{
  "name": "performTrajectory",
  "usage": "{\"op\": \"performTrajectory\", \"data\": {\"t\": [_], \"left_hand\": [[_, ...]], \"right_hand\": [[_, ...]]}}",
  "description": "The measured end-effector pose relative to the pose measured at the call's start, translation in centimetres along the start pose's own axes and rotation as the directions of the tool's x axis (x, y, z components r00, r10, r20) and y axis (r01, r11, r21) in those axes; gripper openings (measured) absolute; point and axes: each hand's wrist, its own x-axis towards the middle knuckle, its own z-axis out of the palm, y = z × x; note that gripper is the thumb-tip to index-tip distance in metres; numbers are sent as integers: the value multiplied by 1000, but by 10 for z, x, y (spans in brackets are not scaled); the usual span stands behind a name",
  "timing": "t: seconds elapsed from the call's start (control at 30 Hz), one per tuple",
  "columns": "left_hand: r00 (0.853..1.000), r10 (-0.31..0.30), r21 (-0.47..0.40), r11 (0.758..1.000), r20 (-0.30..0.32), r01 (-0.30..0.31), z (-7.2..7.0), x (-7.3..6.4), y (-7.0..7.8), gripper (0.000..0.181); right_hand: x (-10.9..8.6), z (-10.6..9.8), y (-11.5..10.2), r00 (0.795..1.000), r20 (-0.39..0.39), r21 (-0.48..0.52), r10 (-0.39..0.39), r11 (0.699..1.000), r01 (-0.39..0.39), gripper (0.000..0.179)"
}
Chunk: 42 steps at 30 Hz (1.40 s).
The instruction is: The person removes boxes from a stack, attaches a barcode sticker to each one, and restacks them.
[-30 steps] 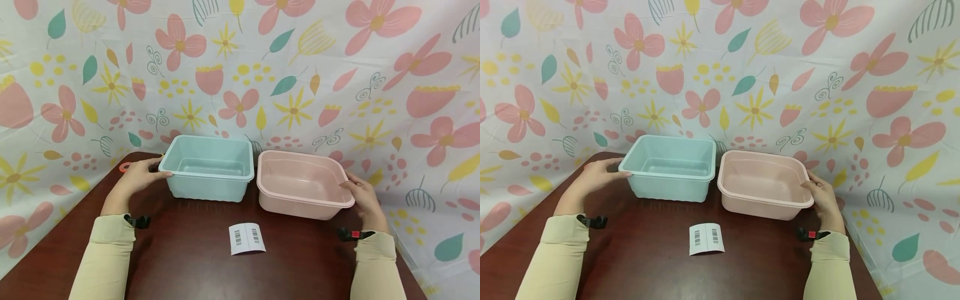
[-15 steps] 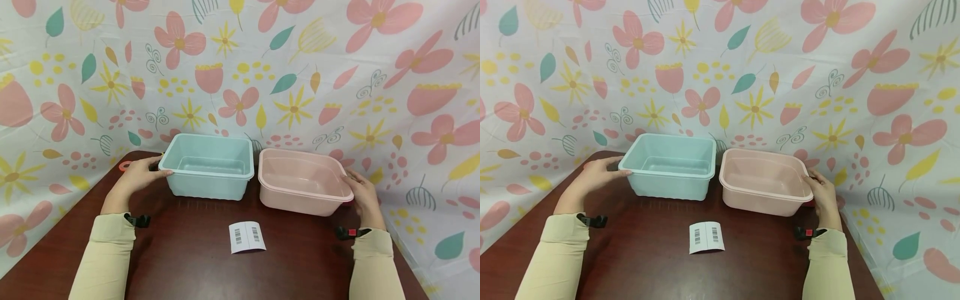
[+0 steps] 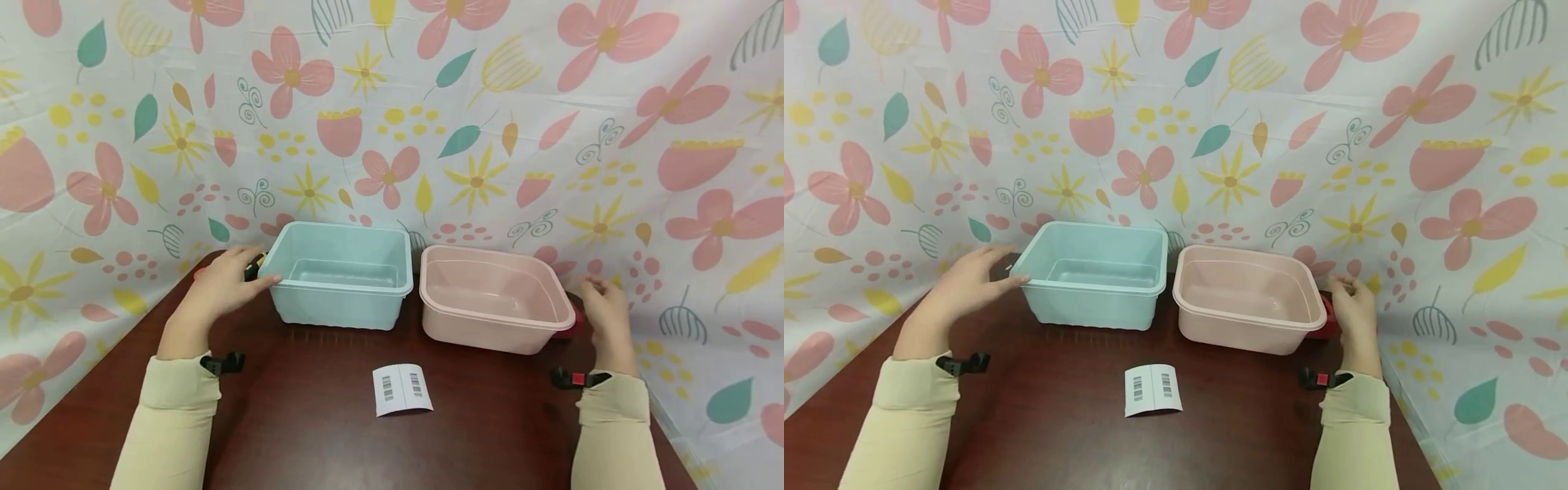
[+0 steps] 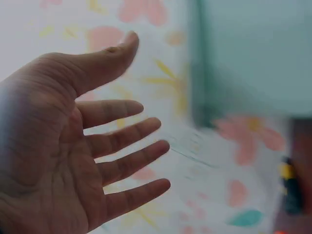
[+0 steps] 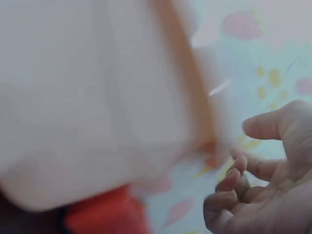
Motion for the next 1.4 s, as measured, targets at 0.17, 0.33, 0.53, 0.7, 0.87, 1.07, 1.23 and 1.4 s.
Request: {"op": "performTrajectory", "data": {"t": [0.17, 0.33, 0.53, 0.7, 0.87, 1.07, 1.23, 1.4], "left_hand": [[981, 172, -65, 982, -90, -178, -11, -21, 48, 67], [918, 386, -157, 904, -93, -397, -8, -34, 83, 50], [859, 510, -169, 844, -43, -509, 5, -36, 108, 44], [832, 553, -166, 825, 40, -540, 37, -32, 116, 42], [882, 447, -122, 893, 146, -432, 114, -28, 118, 54], [895, 344, -50, 937, 285, -345, 204, -32, 109, 84], [923, 317, -161, 944, 216, -287, 227, -28, 105, 67], [969, 211, -492, 862, 126, -124, 230, -27, 99, 33]], "right_hand": [[-30, 7, -55, 987, -127, 331, -100, 934, 137, 13], [-69, 25, -96, 936, -52, 502, -348, 801, 326, 17], [-97, 48, -116, 833, 113, 494, -542, 758, 426, 23], [-119, 87, -107, 767, 283, 375, -575, 803, 464, 23], [-151, 155, -59, 675, 569, 283, -470, 882, 376, 24], [-166, 206, 18, 693, 650, 241, -313, 949, 202, 25], [-165, 215, 38, 737, 596, 245, -319, 946, 212, 24], [-165, 213, 38, 728, 615, 213, -305, 952, 219, 26]]}}
